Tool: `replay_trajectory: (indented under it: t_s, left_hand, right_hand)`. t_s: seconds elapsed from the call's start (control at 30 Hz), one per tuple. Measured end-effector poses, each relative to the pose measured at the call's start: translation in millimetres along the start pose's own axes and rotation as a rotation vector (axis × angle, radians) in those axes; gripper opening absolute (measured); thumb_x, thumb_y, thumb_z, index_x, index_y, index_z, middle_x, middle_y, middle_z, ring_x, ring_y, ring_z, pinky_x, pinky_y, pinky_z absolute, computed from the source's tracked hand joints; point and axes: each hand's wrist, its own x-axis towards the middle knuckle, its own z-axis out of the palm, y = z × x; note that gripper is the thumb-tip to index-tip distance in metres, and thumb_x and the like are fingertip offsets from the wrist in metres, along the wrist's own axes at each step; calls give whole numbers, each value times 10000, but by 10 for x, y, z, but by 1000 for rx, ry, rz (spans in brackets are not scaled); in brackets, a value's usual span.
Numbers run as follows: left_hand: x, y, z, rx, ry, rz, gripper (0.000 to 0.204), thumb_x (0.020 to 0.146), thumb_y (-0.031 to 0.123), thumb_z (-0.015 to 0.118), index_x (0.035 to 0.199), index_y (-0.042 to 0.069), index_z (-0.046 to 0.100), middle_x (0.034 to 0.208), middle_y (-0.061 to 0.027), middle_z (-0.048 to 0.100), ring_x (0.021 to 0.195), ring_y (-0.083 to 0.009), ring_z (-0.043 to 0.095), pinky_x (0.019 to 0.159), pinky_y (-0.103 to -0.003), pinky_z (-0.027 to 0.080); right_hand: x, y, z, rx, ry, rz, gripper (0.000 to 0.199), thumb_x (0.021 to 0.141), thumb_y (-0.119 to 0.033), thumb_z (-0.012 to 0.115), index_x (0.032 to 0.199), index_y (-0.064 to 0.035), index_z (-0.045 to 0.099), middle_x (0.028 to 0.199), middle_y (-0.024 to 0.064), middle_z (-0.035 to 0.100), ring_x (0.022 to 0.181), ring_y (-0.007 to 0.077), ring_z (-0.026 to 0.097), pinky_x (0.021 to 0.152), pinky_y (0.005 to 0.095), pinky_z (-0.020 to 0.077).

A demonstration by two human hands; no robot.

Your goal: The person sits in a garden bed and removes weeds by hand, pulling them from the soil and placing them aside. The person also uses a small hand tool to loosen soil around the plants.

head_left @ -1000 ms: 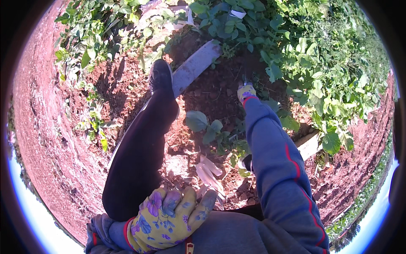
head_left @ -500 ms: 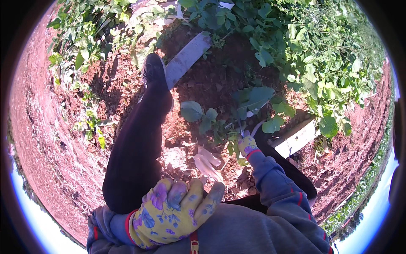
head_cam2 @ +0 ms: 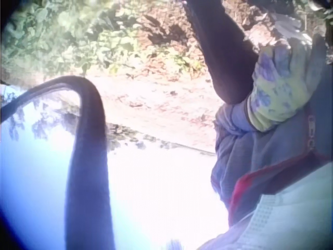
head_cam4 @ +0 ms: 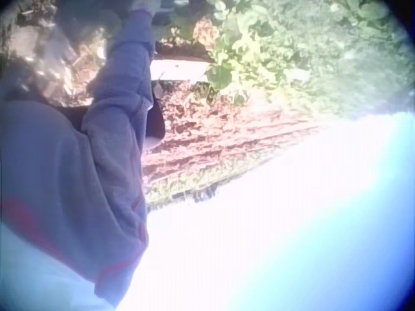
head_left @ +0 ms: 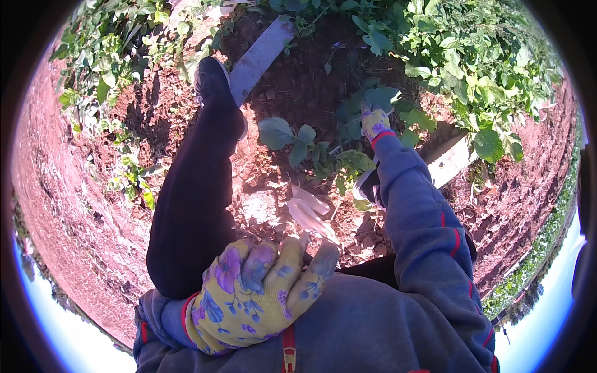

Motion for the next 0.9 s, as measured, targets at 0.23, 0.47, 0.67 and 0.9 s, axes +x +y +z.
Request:
replay_trajectory:
  t_s: [0.23,0.47,0.67,0.9]
  left_hand:
    - [-1,4,10,15,-17,-23,430,749,176,633,1178,159,648,992,-37,626,747,-157,547,673,-332,410]
    - [-35,-11,36,-13,35,1,433,764,165,630,1196,143,633,1004,-43,625,757,-159,548,662,-342,412]
    - [-12,-5,14,-25,28,39,453,768,173,629,1218,130,618,1007,-50,622,782,-168,549,664,-350,412]
    - [1,-12,8,-18,2,22,464,765,166,625,1227,128,610,1006,-42,620,762,-162,539,661,-348,410]
  right_hand:
    - [-731,96,909,306,32,313,393,987,-277,377,1290,-66,513,1045,255,643,916,432,637,785,492,507]
    - [-1809,-11,927,487,-56,364,412,954,-361,515,1139,0,584,963,247,649,906,396,630,762,432,491]
    - [-1294,184,683,622,61,440,319,951,-301,570,1081,-10,579,816,156,632,714,313,612,620,419,450]
    - [-518,270,21,439,137,407,510,980,-434,436,1050,50,577,976,307,639,960,467,604,797,519,472]
